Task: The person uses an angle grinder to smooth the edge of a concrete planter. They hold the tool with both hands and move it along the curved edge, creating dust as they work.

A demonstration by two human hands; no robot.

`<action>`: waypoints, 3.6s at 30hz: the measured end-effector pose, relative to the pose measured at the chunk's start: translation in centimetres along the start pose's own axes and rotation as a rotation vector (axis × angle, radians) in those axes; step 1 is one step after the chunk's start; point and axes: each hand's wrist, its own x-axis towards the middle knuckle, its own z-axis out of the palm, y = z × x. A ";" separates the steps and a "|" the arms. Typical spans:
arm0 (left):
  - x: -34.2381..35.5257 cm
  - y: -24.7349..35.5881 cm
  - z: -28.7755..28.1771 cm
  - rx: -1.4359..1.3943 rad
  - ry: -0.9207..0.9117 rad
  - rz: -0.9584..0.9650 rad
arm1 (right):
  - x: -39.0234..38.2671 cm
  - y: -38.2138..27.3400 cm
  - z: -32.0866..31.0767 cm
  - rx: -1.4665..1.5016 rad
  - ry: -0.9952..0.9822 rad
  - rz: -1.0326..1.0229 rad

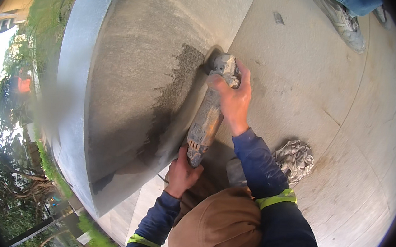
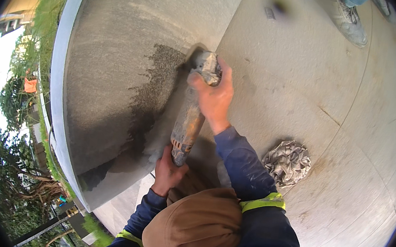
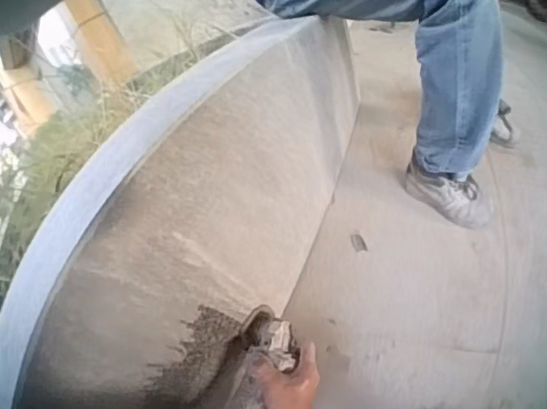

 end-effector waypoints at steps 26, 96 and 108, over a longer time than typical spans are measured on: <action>-1.9 -0.9 -0.7 0.019 -0.025 -0.002 | -1.5 0.4 0.3 -0.119 0.038 0.080; -2.5 -0.4 -1.6 -0.009 0.057 0.007 | -2.4 -4.1 1.1 0.140 -0.028 0.007; -3.0 0.8 -2.4 -0.116 0.159 0.044 | -2.3 -7.3 1.3 0.049 -0.078 -0.247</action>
